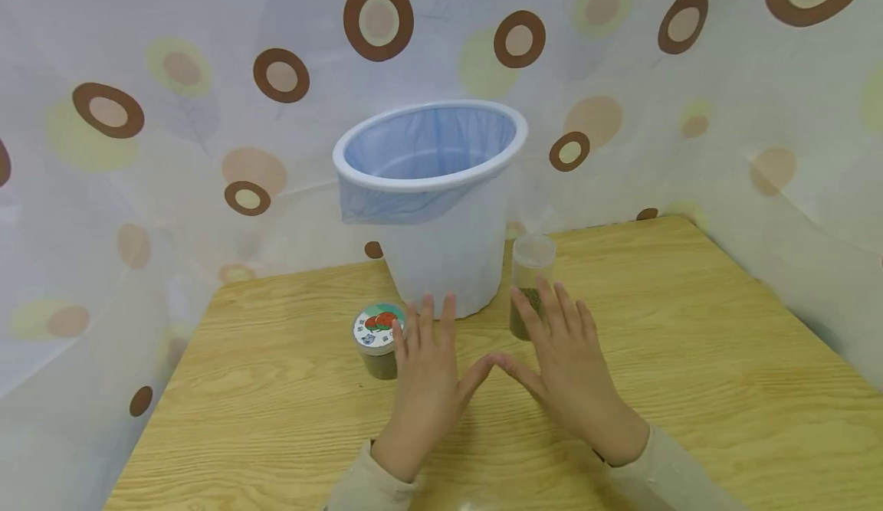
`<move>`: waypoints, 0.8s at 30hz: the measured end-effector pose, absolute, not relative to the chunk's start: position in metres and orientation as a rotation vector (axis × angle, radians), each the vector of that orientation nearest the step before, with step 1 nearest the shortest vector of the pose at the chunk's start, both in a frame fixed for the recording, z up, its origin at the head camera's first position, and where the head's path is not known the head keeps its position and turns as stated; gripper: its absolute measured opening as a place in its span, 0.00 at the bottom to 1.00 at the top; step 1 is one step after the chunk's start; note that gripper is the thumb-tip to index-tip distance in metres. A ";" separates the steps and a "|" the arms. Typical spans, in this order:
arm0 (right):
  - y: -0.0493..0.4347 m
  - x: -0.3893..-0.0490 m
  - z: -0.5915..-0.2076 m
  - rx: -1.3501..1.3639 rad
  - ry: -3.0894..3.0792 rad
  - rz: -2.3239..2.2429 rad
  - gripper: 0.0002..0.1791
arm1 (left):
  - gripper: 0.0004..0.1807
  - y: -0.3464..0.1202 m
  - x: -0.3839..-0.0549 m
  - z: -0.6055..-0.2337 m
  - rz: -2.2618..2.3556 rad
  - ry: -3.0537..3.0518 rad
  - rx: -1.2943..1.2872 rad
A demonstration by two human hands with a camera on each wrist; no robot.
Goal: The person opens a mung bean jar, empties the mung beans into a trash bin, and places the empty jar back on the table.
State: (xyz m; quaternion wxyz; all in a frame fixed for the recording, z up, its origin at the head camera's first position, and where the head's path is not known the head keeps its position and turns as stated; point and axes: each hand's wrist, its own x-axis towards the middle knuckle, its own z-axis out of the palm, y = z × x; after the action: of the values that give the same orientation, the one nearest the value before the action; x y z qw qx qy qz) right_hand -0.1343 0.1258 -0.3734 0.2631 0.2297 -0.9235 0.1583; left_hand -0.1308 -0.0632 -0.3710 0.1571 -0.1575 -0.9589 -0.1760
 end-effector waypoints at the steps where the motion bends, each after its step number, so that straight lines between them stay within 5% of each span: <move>1: 0.126 -0.134 -0.373 0.620 -2.479 0.445 0.46 | 0.50 -0.062 -0.132 -0.371 -0.511 -2.732 -0.462; 24: 0.130 -0.138 -0.366 0.531 -2.278 0.657 0.45 | 0.49 -0.003 -0.183 -0.389 -0.705 -2.360 -0.609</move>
State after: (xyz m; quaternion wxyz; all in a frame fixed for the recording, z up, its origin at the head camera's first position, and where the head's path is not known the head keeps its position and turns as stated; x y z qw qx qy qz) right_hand -0.1383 0.1302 -0.3659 0.3486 0.2048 -0.8788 0.2534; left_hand -0.1834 -0.0027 -0.3890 0.2975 -0.2293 -0.8880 -0.2651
